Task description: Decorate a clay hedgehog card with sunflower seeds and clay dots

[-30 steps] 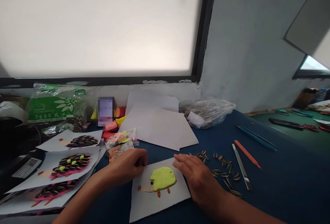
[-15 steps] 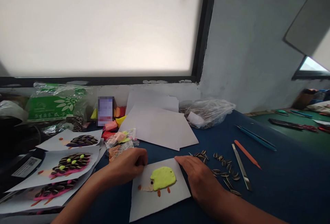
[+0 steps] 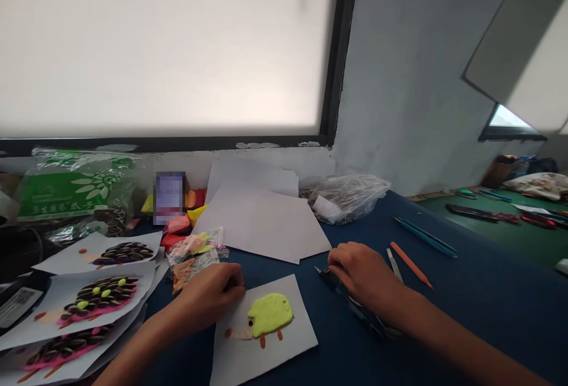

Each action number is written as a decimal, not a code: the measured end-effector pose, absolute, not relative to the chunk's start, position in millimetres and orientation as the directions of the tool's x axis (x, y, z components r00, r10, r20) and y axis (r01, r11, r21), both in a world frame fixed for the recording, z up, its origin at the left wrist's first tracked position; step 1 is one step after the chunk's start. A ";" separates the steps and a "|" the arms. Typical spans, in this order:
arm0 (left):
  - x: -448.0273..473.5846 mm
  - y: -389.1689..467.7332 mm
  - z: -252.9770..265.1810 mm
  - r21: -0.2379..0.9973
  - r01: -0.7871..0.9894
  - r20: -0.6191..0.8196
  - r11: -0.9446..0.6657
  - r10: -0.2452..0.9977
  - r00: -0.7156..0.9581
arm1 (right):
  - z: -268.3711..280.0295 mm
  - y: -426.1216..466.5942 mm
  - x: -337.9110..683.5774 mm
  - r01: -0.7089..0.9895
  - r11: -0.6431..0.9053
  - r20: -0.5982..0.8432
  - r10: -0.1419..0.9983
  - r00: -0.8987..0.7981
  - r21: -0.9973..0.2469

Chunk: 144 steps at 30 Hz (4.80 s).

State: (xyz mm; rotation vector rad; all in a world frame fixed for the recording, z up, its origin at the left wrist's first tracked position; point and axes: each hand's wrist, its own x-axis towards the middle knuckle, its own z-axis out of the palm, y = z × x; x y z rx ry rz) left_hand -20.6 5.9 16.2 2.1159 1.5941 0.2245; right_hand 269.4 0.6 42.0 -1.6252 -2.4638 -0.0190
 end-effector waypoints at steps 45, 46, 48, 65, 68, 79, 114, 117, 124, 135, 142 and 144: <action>-20.9 7.5 12.5 0.633 0.735 -0.060 -0.242 0.932 0.358 | 19.0 -20.4 244.5 0.625 0.526 0.232 0.839 -0.492 -0.577; -20.7 7.4 14.2 0.636 0.734 -0.044 -0.238 0.938 0.343 | 20.1 -21.0 243.9 0.618 0.503 0.216 0.850 -0.480 -0.604; -17.6 5.8 19.9 0.629 0.740 0.009 -0.238 0.954 0.299 | 22.8 -22.6 242.3 0.592 0.444 0.174 0.872 -0.457 -0.672; 29.3 -23.5 38.5 0.762 0.540 0.075 -0.358 0.877 0.475 | 29.2 -41.4 225.6 0.388 0.329 0.122 0.874 -0.471 -0.861; 19.0 -18.3 43.5 0.760 0.540 0.097 -0.361 0.885 0.455 | 30.9 -34.1 224.0 0.423 0.430 0.205 0.853 -0.481 -0.798; -17.4 -15.1 42.3 0.507 0.802 -0.323 -0.317 0.792 0.517 | 27.5 -15.1 201.0 0.374 0.373 0.195 0.880 -0.434 -0.849; -16.3 -12.0 42.3 0.472 0.793 -0.367 -0.386 0.731 0.575 | 21.8 -7.4 203.8 0.382 0.340 0.114 0.856 -0.504 -0.859; -16.8 -10.9 40.9 0.480 0.781 -0.345 -0.399 0.733 0.586 | 19.6 -8.8 202.8 0.364 0.334 0.115 0.853 -0.509 -0.870; -20.0 -10.2 35.6 0.503 0.758 -0.318 -0.415 0.727 0.608 | 26.8 -10.1 194.9 0.382 0.369 0.114 0.829 -0.547 -0.847; -20.1 -12.4 35.1 0.525 0.738 -0.297 -0.424 0.721 0.625 | 15.0 -10.1 184.3 0.477 0.512 0.222 0.812 -0.540 -0.715; -20.9 -15.7 35.3 0.522 0.757 -0.296 -0.393 0.749 0.593 | 10.9 -13.0 182.0 0.475 0.517 0.265 0.824 -0.501 -0.712; -21.7 -16.4 35.1 0.511 0.766 -0.296 -0.389 0.758 0.582 | 11.0 -13.2 181.3 0.465 0.526 0.283 0.821 -0.496 -0.711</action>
